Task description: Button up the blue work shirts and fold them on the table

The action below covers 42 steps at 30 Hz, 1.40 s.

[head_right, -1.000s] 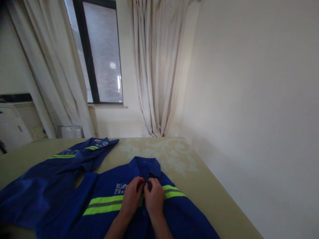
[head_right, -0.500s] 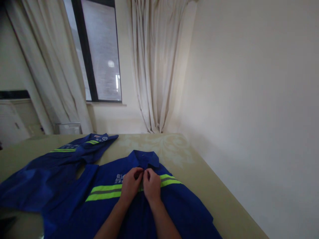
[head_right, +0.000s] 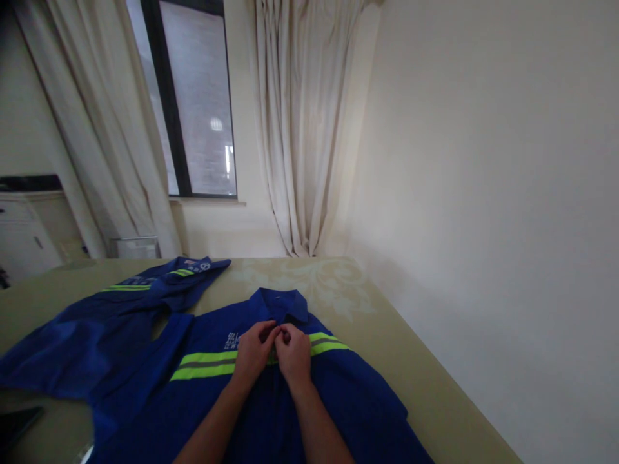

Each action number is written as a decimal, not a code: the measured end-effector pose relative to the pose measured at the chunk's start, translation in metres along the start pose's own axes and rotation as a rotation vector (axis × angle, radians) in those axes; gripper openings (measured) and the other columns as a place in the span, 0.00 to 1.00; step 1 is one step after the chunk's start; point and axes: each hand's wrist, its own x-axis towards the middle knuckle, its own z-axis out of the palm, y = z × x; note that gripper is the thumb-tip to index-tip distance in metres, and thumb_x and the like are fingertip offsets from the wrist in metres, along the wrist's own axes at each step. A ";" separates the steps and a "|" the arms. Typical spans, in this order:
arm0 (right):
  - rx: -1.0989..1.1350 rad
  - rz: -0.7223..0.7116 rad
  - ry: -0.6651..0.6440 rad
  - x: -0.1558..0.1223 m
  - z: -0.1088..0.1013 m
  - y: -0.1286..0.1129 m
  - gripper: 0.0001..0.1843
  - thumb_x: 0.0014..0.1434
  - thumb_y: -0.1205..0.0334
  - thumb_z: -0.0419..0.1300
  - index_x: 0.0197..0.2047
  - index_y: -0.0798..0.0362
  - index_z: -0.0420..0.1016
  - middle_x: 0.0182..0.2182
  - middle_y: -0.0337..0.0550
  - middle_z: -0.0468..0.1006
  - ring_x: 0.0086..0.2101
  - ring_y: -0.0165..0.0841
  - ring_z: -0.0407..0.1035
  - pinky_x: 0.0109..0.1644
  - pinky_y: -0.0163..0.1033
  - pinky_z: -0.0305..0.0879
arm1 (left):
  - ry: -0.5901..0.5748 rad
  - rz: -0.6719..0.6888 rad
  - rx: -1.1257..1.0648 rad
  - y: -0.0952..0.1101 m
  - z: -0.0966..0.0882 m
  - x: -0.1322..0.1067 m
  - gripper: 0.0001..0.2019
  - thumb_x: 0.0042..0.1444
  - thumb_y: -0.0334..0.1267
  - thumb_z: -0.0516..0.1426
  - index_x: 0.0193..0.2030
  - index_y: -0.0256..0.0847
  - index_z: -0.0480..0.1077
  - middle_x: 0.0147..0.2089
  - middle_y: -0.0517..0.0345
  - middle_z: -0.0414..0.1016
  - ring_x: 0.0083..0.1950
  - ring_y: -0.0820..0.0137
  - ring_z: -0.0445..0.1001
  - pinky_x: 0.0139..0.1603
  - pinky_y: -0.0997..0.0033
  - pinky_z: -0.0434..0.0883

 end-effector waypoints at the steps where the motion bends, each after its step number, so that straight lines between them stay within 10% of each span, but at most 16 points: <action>1: -0.012 -0.006 0.000 0.000 0.000 0.000 0.13 0.60 0.65 0.55 0.37 0.50 0.83 0.28 0.41 0.84 0.29 0.35 0.77 0.32 0.33 0.65 | -0.004 0.004 0.010 0.000 0.000 0.000 0.14 0.61 0.42 0.57 0.47 0.39 0.78 0.45 0.49 0.84 0.46 0.61 0.83 0.52 0.60 0.78; 24: -0.138 0.012 0.022 -0.002 0.001 -0.006 0.12 0.61 0.67 0.56 0.40 0.51 0.82 0.29 0.42 0.84 0.30 0.35 0.77 0.35 0.34 0.61 | -0.057 0.064 0.138 0.010 -0.006 0.002 0.13 0.56 0.28 0.56 0.45 0.40 0.79 0.45 0.52 0.83 0.45 0.64 0.81 0.50 0.63 0.75; 42: -0.300 0.033 -0.005 -0.007 0.002 -0.014 0.13 0.65 0.65 0.57 0.49 0.48 0.81 0.35 0.42 0.85 0.36 0.36 0.78 0.37 0.34 0.60 | -0.033 -0.029 0.010 0.005 -0.007 0.006 0.12 0.58 0.35 0.56 0.43 0.42 0.80 0.40 0.55 0.85 0.42 0.63 0.83 0.48 0.63 0.77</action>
